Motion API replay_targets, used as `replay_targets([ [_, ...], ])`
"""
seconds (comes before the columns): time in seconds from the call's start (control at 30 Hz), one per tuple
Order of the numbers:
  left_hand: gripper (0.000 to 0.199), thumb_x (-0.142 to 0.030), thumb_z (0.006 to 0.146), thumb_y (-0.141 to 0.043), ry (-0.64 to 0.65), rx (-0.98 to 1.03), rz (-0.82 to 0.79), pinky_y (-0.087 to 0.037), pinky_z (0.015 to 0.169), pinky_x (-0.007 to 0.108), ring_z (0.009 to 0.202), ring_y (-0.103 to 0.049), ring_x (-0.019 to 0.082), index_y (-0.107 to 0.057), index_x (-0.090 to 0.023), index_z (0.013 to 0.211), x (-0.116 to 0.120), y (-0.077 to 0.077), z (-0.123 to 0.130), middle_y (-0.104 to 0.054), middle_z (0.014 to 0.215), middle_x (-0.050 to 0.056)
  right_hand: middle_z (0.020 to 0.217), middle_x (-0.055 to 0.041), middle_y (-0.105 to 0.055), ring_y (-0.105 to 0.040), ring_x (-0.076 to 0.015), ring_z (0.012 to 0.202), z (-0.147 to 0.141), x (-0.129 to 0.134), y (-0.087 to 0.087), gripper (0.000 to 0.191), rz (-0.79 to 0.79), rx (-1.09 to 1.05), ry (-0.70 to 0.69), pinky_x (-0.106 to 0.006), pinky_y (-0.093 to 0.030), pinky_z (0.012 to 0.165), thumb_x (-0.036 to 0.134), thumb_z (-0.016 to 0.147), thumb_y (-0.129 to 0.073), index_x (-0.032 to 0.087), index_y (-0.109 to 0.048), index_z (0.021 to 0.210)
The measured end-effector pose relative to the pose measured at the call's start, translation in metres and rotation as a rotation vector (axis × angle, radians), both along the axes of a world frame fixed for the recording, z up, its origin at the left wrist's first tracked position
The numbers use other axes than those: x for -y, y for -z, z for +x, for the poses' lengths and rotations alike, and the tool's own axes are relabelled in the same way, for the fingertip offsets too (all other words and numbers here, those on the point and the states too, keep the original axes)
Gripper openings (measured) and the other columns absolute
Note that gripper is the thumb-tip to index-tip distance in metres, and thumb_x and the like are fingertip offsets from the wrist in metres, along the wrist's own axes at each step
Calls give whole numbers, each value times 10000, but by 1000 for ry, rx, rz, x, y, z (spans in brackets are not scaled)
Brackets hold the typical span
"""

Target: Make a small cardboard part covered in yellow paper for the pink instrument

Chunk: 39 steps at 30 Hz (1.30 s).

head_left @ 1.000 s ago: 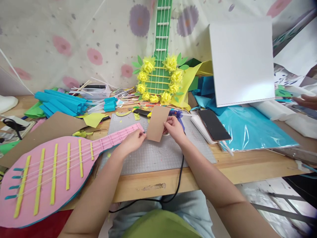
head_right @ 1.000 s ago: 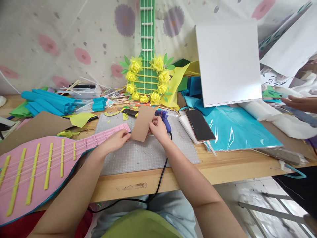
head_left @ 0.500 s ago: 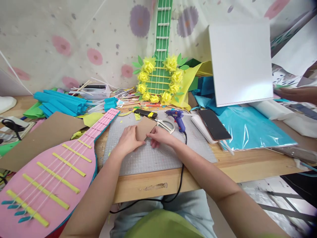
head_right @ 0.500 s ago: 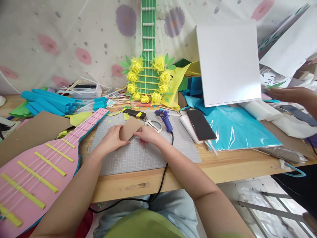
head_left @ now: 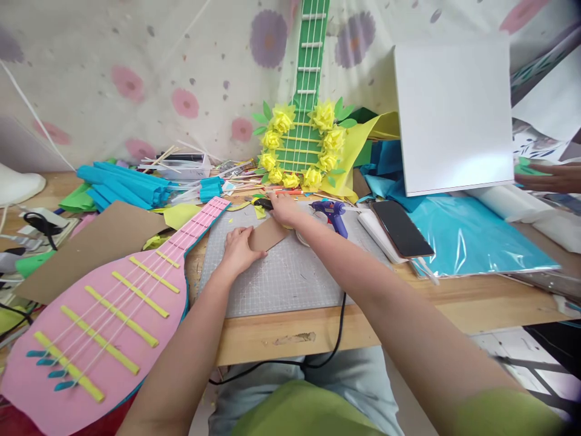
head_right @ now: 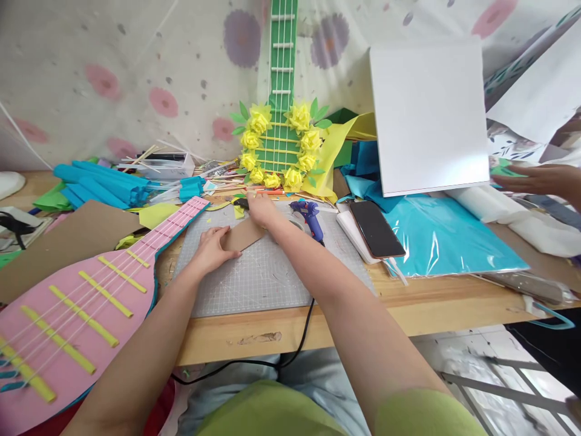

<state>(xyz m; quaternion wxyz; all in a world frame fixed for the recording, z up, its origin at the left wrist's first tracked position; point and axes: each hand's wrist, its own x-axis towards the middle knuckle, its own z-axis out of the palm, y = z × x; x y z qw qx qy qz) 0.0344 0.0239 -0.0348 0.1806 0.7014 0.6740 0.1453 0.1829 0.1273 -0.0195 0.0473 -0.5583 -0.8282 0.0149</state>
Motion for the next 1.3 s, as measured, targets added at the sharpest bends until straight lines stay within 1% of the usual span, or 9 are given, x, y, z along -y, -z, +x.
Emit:
replay_targets([
  [0.2, 676, -398, 595, -700, -106, 16, 137, -335, 957, 384, 1136, -446, 283, -499, -152, 1192, -2, 9, -4, -544, 1176, 123, 1167, -227, -536, -541, -286, 1032, 26, 20, -24, 437, 36, -240, 104, -392, -409, 842, 210, 871, -343, 57, -361, 1280],
  [0.3, 670, -410, 593, -700, -180, 22, 189, -338, 960, 408, 1134, -461, 291, -498, -143, 1172, -6, 13, -4, -556, 1164, 134, 1142, -190, -569, -572, -265, 984, 38, 45, -32, 441, -57, -376, 132, -368, -435, 799, 229, 882, -314, 82, -335, 1297],
  [0.37, 695, -404, 575, -717, -187, 63, 215, -339, 973, 413, 1138, -468, 292, -487, -144, 1177, -9, 14, -4, -559, 1168, 131, 1073, -123, -615, -610, -221, 879, 40, 66, -33, 491, -186, -410, 62, -332, -451, 759, 273, 886, -347, 161, -270, 1358],
  [0.43, 643, -384, 619, -691, -217, 151, 249, -354, 974, 401, 1132, -486, 275, -482, -151, 1180, -12, 14, -6, -559, 1183, 127, 1004, -85, -638, -620, -193, 839, 38, 85, -31, 537, -258, -374, -26, -304, -448, 756, 257, 883, -362, 216, -220, 1399],
  [0.57, 329, -195, 792, -451, -346, 321, 350, -415, 935, 337, 1071, -547, 191, -534, -152, 1107, -9, 5, -18, -587, 1157, 114, 983, -97, -628, -612, -210, 873, 26, 110, -22, 532, -213, -176, -92, -308, -438, 755, 251, 905, -315, 271, -206, 1425],
  [0.7, 317, -101, 760, -407, -248, 260, 311, -442, 922, 324, 1019, -584, 178, -611, -175, 991, 6, -4, -24, -636, 1084, 77, 970, -111, -606, -614, -209, 803, 12, 111, -11, 519, -195, -49, -102, -318, -445, 704, 259, 921, -242, 290, -177, 1434],
  [0.8, 335, -84, 744, -408, -196, 210, 260, -436, 950, 349, 1036, -583, 189, -629, -195, 970, 13, 0, -23, -646, 1081, 62, 999, -116, -594, -614, -210, 794, 5, 108, -5, 519, -187, -21, -111, -324, -451, 693, 261, 920, -230, 303, -168, 1434],
  [1.03, 559, 25, 644, -291, -338, 518, 326, -458, 937, 302, 1043, -591, 118, -550, -164, 1102, 7, 20, -32, -618, 1148, 79, 1034, -123, -580, -615, -225, 783, -2, 108, -3, 523, -205, -22, -122, -346, -458, 681, 292, 914, -239, 331, -157, 1430],
  [1.3, 403, -43, 723, -379, -302, 382, 303, -452, 934, 313, 1047, -585, 147, -568, -171, 1055, 15, 13, -32, -628, 1126, 74, 1062, -138, -583, -612, -236, 829, -9, 114, -4, 547, -214, -19, -136, -348, -452, 695, 236, 900, -235, 290, -150, 1438],
])
